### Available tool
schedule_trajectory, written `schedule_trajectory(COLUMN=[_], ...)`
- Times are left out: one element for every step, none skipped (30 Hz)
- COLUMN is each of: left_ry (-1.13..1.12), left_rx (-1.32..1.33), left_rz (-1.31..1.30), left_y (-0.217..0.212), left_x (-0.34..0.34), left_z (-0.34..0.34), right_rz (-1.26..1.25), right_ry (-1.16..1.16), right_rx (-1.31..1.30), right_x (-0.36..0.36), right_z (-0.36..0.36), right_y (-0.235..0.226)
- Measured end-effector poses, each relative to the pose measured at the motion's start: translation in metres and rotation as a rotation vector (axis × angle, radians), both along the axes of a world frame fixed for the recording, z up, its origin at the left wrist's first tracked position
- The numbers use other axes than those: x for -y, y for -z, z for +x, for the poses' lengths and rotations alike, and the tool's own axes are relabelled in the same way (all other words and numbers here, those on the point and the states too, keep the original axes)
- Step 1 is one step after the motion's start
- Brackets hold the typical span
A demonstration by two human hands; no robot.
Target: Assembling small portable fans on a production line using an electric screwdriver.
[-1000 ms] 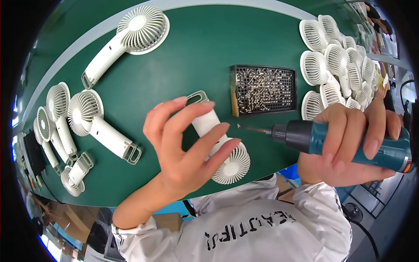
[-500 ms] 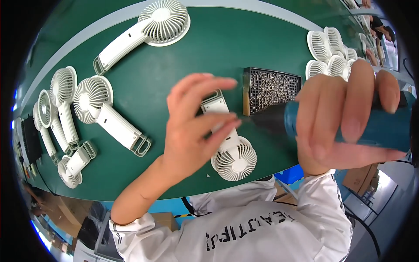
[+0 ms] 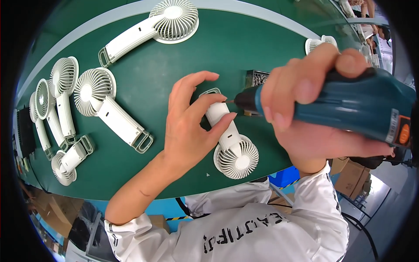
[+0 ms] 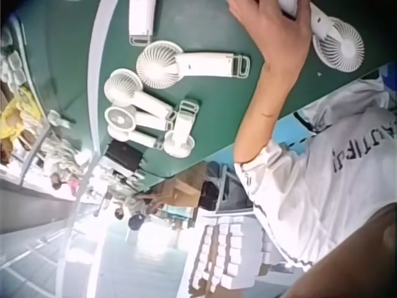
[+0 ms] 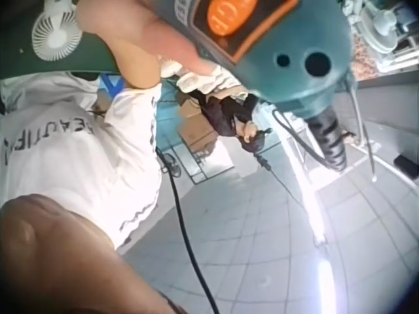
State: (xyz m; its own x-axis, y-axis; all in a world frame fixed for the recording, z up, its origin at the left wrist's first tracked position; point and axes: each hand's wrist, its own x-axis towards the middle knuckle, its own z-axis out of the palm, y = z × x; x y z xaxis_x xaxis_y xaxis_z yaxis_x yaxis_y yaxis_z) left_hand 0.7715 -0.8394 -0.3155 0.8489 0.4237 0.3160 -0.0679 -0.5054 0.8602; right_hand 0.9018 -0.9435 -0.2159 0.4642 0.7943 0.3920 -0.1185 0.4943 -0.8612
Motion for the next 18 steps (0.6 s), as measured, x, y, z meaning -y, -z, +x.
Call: schedule_trajectory(left_ry=[-0.002, -0.004, -0.009, -0.006, -0.004, -0.006, -0.002, 0.002, 0.002, -0.008, -0.017, -0.013, -0.015, -0.018, -0.014, -0.015, -0.015, -0.007], left_rx=[-0.011, -0.023, -0.021, -0.017, -0.013, -0.01, -0.011, -0.011, -0.005, -0.006, -0.008, 0.004, -0.001, -0.009, -0.003, -0.007, -0.012, -0.012], left_rz=[0.007, 0.014, 0.013, 0.007, 0.0, -0.002, -0.005, -0.008, -0.012, -0.019, -0.026, -0.033, -0.019, -0.001, -0.005, 0.017, 0.04, 0.042], left_y=[0.0, 0.001, 0.001, 0.0, 0.0, 0.0, 0.002, 0.003, 0.003, 0.002, 0.002, 0.001, 0.001, 0.002, 0.002, 0.003, 0.003, 0.003], left_x=[0.0, 0.0, 0.0, 0.0, 0.0, 0.0, -0.001, -0.001, -0.001, -0.001, 0.0, -0.001, 0.0, -0.001, 0.0, 0.0, -0.001, -0.002], left_z=[-0.001, -0.001, -0.001, -0.001, 0.0, -0.001, -0.001, -0.001, -0.002, -0.002, -0.002, -0.003, -0.002, -0.002, 0.0, -0.001, -0.002, -0.002], right_rz=[-0.001, -0.003, -0.004, -0.007, 0.026, 0.058, 0.089, 0.12, 0.151, 0.179, 0.207, 0.235, 0.226, 0.206, 0.186, 0.186, 0.187, 0.186], right_ry=[-0.004, 0.003, 0.01, 0.008, 0.013, 0.017, 0.023, 0.029, 0.036, 0.045, 0.054, 0.063, 0.066, 0.087, 0.108, 0.135, 0.142, 0.133], right_rx=[0.002, 0.009, 0.015, 0.017, 0.023, 0.028, 0.037, 0.045, 0.055, 0.069, 0.084, 0.1, 0.111, 0.166, 0.22, 0.205, 0.206, 0.18], right_x=[-0.001, -0.001, -0.001, -0.001, 0.001, 0.002, 0.004, 0.006, 0.009, 0.013, 0.018, 0.023, 0.034, 0.045, 0.053, 0.051, 0.049, 0.048], right_z=[-0.002, -0.005, -0.006, -0.007, -0.006, -0.005, -0.003, -0.001, 0.002, 0.007, 0.011, 0.016, 0.025, 0.033, 0.04, 0.039, 0.039, 0.04], right_y=[0.001, 0.002, 0.003, 0.004, 0.004, 0.004, 0.005, 0.005, 0.005, 0.004, 0.003, 0.002, 0.001, 0.004, 0.009, 0.016, 0.021, 0.026])
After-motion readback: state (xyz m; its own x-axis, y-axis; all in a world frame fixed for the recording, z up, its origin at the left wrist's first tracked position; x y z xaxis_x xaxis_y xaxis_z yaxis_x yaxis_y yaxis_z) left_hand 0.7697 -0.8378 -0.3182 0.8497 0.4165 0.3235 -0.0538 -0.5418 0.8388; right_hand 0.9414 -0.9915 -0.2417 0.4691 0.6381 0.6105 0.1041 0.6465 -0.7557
